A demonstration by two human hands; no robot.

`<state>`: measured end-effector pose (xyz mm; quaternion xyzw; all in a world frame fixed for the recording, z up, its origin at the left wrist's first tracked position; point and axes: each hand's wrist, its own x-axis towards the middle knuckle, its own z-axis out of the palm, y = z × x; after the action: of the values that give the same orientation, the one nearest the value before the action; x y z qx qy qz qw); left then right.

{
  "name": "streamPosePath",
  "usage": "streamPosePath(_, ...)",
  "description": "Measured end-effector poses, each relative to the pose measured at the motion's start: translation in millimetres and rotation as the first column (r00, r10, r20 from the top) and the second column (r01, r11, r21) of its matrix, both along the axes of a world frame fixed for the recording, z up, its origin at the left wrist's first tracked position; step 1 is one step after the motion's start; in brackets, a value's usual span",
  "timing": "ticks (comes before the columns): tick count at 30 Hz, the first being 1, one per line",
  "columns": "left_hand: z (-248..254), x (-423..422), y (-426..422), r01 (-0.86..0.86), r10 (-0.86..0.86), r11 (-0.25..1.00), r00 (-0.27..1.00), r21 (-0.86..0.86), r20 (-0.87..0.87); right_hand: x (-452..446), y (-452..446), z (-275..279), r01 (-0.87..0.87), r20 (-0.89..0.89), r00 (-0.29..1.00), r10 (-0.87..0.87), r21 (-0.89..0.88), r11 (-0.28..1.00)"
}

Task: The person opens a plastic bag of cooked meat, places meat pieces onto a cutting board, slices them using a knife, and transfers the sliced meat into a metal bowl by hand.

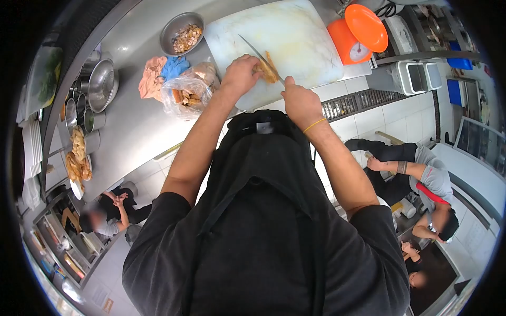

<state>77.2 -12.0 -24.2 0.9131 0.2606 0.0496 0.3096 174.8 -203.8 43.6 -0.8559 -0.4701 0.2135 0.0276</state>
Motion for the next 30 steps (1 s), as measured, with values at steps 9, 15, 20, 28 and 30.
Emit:
streamPosePath(9,-8.3,-0.3,0.7,0.049,-0.049,0.999,0.999,0.007,-0.023,8.1,9.5,-42.5,0.023,-0.056,0.998,-0.022,0.028,0.999)
streamPosePath(15,1.2,2.2,2.1,0.042,-0.042,0.999,0.998,0.001,-0.041,8.9,7.3,3.7,-0.054,-0.043,0.998,0.054,0.005,0.999)
streamPosePath(20,-5.5,0.2,4.7,0.075,-0.074,0.997,0.997,0.032,-0.022,-6.5,2.5,-38.7,0.051,-0.080,0.995,-0.051,-0.003,0.999)
streamPosePath(28,-4.8,-1.5,8.3,0.067,-0.066,0.998,0.997,0.017,-0.030,10.6,21.9,-13.4,-0.029,-0.083,0.996,0.030,0.005,1.000)
streamPosePath(30,-4.1,-1.1,7.7,0.066,-0.066,0.998,0.997,0.008,-0.039,3.6,14.0,2.7,-0.035,-0.083,0.996,0.034,-0.017,0.999)
